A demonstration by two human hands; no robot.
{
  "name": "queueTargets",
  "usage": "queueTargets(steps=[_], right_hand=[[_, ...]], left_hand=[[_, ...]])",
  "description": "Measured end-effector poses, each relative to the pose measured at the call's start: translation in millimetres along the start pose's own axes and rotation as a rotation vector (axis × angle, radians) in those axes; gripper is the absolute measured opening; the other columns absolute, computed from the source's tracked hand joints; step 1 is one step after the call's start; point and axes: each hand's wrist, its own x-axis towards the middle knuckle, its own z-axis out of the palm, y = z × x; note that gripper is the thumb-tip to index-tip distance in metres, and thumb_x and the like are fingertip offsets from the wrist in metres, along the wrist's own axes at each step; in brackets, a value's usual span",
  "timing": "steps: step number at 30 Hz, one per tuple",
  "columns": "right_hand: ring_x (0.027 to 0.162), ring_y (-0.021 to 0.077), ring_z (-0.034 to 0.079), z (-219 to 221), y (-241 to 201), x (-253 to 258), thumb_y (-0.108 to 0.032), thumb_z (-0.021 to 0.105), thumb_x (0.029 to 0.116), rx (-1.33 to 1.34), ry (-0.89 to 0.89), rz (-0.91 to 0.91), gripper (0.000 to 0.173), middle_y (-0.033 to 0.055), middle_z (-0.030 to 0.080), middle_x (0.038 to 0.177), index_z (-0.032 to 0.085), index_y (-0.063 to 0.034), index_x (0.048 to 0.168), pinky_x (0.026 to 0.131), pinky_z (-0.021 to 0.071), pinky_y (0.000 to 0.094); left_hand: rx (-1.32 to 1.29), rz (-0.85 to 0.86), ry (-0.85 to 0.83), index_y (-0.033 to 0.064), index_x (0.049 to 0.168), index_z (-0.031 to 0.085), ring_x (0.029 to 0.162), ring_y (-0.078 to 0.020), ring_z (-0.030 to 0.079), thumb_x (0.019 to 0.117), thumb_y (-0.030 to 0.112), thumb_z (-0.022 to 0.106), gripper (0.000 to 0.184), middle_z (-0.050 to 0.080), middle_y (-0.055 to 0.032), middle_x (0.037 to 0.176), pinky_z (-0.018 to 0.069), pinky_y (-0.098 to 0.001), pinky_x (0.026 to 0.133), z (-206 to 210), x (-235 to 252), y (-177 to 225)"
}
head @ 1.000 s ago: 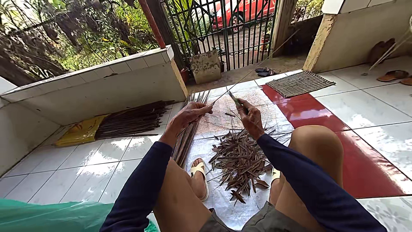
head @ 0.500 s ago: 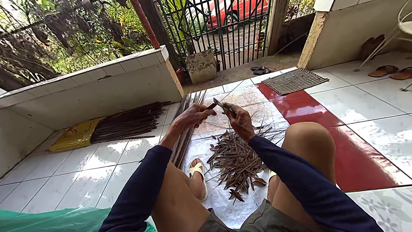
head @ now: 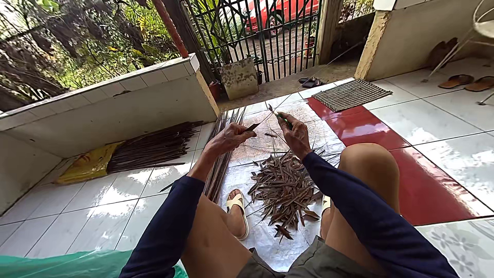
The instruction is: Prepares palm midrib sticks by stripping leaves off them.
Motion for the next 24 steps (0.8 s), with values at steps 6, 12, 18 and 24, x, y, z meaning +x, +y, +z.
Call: queueTargets(steps=[6,12,18,24], right_hand=[[0.074,0.0244,0.063,-14,14,19,-0.04,0.049,0.1083,0.018,0.128,0.093,0.038,0.0089,0.07,0.09,0.068,-0.0192,0.133,0.072,0.0518,0.0494],[0.064,0.0192,0.059,-3,-4,-9,-0.039,0.053,0.107,0.065,-0.079,-0.031,0.036,0.0057,0.068,0.082,0.07,-0.0206,0.132,0.064,0.051,0.0456],[0.071,0.0179,0.063,10,-5,-18,-0.041,0.053,0.1067,0.035,-0.175,-0.055,0.034,0.0031,0.071,0.088,0.07,-0.0259,0.133,0.07,0.0523,0.0459],[0.078,0.018,0.065,5,-3,-13,-0.043,0.052,0.1067,0.007,-0.149,-0.055,0.035,0.0022,0.073,0.096,0.07,-0.0279,0.132,0.075,0.053,0.0471]], left_hand=[[0.072,0.007,0.009,0.0086,0.089,0.072,0.044,-0.0096,0.039,0.1066,0.033,0.058,0.034,0.047,-0.0006,0.056,0.0318,-0.0264,0.042,-1,0,-8],[0.336,0.091,0.198,0.0094,0.08,0.065,0.054,-0.0159,0.048,0.1078,0.034,0.054,0.038,0.05,-0.0034,0.062,0.0413,-0.0364,0.053,9,-5,-5],[0.512,0.101,0.184,0.0093,0.102,0.075,0.075,-0.0192,0.065,0.109,0.027,0.051,0.031,0.068,-0.0066,0.08,0.0535,-0.0424,0.075,13,7,-2],[0.48,0.145,0.194,0.0085,0.091,0.071,0.067,-0.0177,0.058,0.109,0.029,0.051,0.034,0.06,-0.005,0.072,0.0496,-0.04,0.067,13,5,-3]])
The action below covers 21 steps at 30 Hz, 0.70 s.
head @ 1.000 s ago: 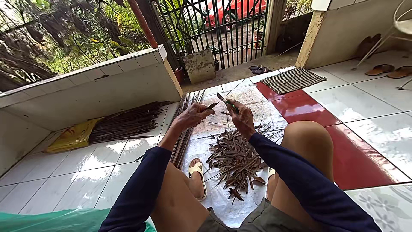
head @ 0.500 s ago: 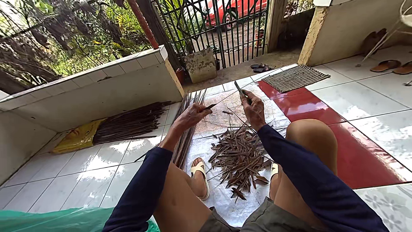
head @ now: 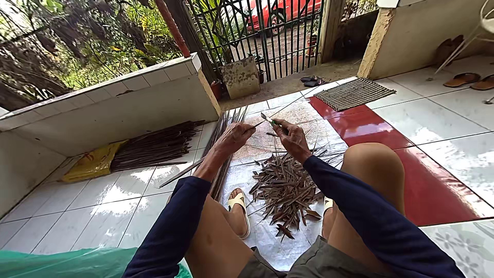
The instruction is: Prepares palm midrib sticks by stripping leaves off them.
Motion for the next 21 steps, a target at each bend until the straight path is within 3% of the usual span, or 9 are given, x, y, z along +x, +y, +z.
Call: queueTargets(steps=[6,10,17,21], right_hand=[[0.081,0.018,0.066,-1,1,2,-0.043,0.052,0.1066,-0.015,0.003,0.03,0.034,0.0012,0.074,0.099,0.07,-0.0303,0.133,0.077,0.0535,0.048],[0.075,0.0198,0.064,-8,10,10,-0.041,0.052,0.1071,0.022,0.071,0.072,0.035,0.0053,0.073,0.095,0.071,-0.0232,0.132,0.073,0.053,0.047],[0.064,0.0206,0.053,-23,16,21,-0.043,0.048,0.1082,0.131,0.216,0.143,0.04,0.0062,0.059,0.077,0.068,-0.0155,0.128,0.063,0.0466,0.0441],[0.064,0.0136,0.053,-16,-4,14,-0.05,0.059,0.1022,0.308,0.053,0.138,0.042,0.0026,0.06,0.078,0.07,-0.011,0.113,0.062,0.0461,0.0352]], left_hand=[[-0.073,-0.01,-0.011,0.0092,0.084,0.067,0.06,-0.0163,0.052,0.1084,0.033,0.053,0.037,0.053,-0.0034,0.066,0.044,-0.0375,0.06,-1,-4,1],[-0.117,-0.02,-0.01,0.0102,0.083,0.066,0.055,-0.0159,0.049,0.1082,0.035,0.054,0.037,0.051,-0.0038,0.064,0.0418,-0.0357,0.053,-5,-15,3],[-0.072,-0.083,-0.012,0.0098,0.081,0.066,0.057,-0.015,0.05,0.1077,0.033,0.054,0.037,0.05,-0.0018,0.063,0.0422,-0.0366,0.057,-5,-2,-12],[-0.056,-0.022,0.052,0.0101,0.096,0.073,0.068,-0.0189,0.061,0.1086,0.032,0.052,0.033,0.063,-0.0058,0.074,0.0519,-0.0436,0.067,3,-4,3]])
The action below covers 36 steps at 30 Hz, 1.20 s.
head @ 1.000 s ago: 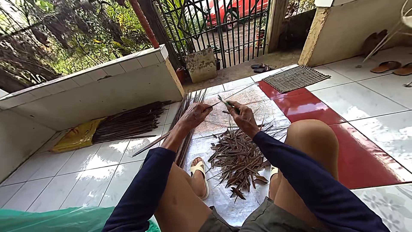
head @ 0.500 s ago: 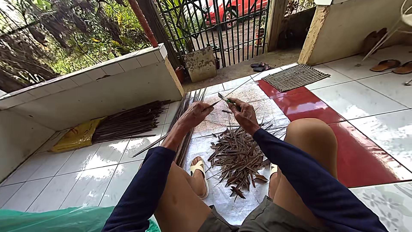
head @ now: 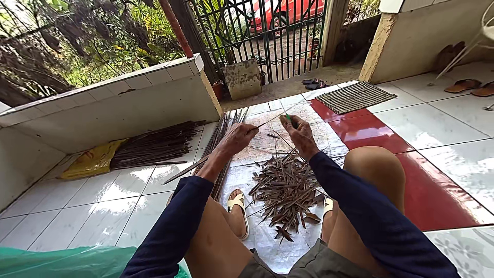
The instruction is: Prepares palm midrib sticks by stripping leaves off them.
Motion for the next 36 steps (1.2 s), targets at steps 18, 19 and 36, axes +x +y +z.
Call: queueTargets(steps=[18,19,36], right_hand=[[0.059,0.0179,0.049,13,-2,-20,-0.039,0.043,0.1107,-0.079,-0.217,-0.112,0.04,0.0052,0.056,0.077,0.061,-0.0186,0.139,0.054,0.0439,0.0391],[0.055,0.0175,0.047,19,-1,-23,-0.037,0.046,0.11,-0.084,-0.232,-0.138,0.038,0.0048,0.055,0.074,0.062,-0.0209,0.14,0.051,0.0424,0.0377],[0.076,0.0129,0.065,23,-3,-25,-0.035,0.054,0.1078,-0.138,-0.203,-0.216,0.036,0.0014,0.074,0.109,0.065,-0.025,0.141,0.07,0.0547,0.0375]], left_hand=[[-0.721,-0.395,-0.124,0.0034,0.107,0.068,0.044,-0.0074,0.042,0.1093,0.024,0.052,0.026,0.057,-0.0029,0.066,0.0337,-0.0205,0.04,-12,7,-2],[-0.723,-0.393,-0.108,0.0035,0.106,0.068,0.043,-0.007,0.04,0.1093,0.024,0.052,0.026,0.055,-0.0022,0.065,0.0321,-0.0205,0.039,-13,10,-3],[-0.916,-0.374,-0.187,0.0041,0.099,0.066,0.039,-0.0045,0.032,0.1091,0.025,0.052,0.028,0.04,0.004,0.055,0.0281,-0.0191,0.037,-15,15,-1]])
